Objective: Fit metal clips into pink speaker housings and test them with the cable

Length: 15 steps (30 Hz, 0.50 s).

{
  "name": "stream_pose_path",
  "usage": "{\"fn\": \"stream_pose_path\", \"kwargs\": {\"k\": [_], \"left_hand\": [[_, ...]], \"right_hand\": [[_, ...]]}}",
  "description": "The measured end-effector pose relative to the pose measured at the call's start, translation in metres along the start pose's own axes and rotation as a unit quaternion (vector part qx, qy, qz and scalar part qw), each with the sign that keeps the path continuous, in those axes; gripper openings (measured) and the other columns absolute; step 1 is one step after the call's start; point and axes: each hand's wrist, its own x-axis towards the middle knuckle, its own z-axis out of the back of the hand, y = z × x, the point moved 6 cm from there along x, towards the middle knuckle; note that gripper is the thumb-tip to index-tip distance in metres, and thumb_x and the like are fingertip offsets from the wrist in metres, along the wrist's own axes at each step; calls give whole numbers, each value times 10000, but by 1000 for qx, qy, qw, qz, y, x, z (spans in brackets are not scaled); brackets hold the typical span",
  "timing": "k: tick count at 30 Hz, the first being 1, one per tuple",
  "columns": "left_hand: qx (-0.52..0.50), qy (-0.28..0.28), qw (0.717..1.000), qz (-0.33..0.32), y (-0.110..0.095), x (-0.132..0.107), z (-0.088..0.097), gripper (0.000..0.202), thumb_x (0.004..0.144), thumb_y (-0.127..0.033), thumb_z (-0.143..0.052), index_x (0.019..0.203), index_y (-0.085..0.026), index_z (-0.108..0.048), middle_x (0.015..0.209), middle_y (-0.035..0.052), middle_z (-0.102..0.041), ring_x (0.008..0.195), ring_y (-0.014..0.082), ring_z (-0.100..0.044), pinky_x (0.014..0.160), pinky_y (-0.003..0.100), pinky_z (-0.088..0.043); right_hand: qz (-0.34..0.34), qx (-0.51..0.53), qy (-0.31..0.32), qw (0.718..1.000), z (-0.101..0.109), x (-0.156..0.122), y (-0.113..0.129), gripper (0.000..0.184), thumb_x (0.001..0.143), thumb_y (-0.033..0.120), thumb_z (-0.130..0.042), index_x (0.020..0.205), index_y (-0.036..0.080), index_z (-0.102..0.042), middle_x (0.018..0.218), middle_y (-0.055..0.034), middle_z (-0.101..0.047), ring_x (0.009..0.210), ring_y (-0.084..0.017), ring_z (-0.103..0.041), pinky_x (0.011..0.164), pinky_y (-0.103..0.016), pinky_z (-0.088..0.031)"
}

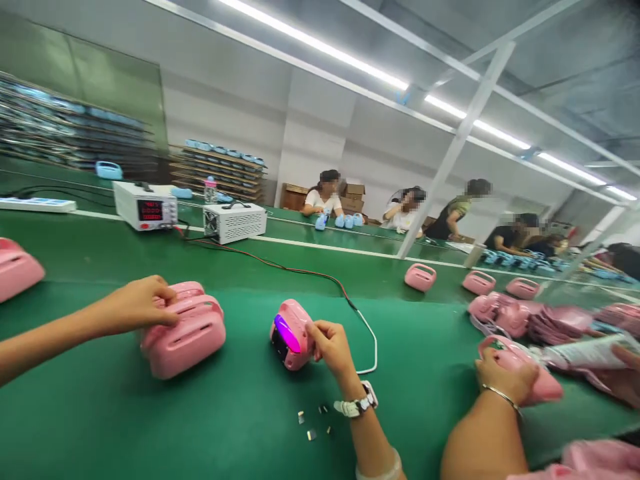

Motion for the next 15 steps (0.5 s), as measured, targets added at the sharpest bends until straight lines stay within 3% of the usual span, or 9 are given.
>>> {"fn": "stream_pose_path", "kwargs": {"k": [2,4,7,11,15], "left_hand": [[47,-2,998,36,10,-8,-2,517,415,-676,-639,466,-162,-651,696,19,-598,691,220,-597,649,360,-410],[77,-22,995,55,15,-16,-5,543,495,-666,-601,701,-186,-750,895,49,-628,847,276,-596,756,422,-417],[111,-43,992,47,18,-30,-12,660,632,-710,-499,1010,-224,-737,1206,76,-574,1083,361,-521,903,512,-375],[113,-41,993,-21,7,-50,-23,725,711,-744,-468,1258,-287,-602,1509,69,-325,1363,398,-271,1086,532,-257],[90,17,994,-52,-7,-81,-22,823,742,-753,-510,1426,-311,-391,1589,83,-8,1440,383,0,1129,582,-153]], "right_hand": [[20,-15,-10,1000,1,-2,0,612,717,765,-485,489,198,-448,375,33,-395,329,-84,-340,359,-229,-256],[48,-36,-34,998,4,-6,3,614,765,732,-463,466,196,-423,409,27,-391,390,-91,-355,413,-236,-281],[90,-73,-77,990,9,-11,8,595,797,676,-486,467,181,-457,507,9,-430,525,-116,-401,532,-250,-339],[114,-114,-89,983,6,-11,9,499,777,627,-560,594,170,-641,683,-20,-497,684,-156,-482,686,-282,-404],[110,-127,-83,982,4,-13,6,454,725,616,-619,728,174,-725,713,-26,-514,687,-173,-520,679,-294,-420]]}}
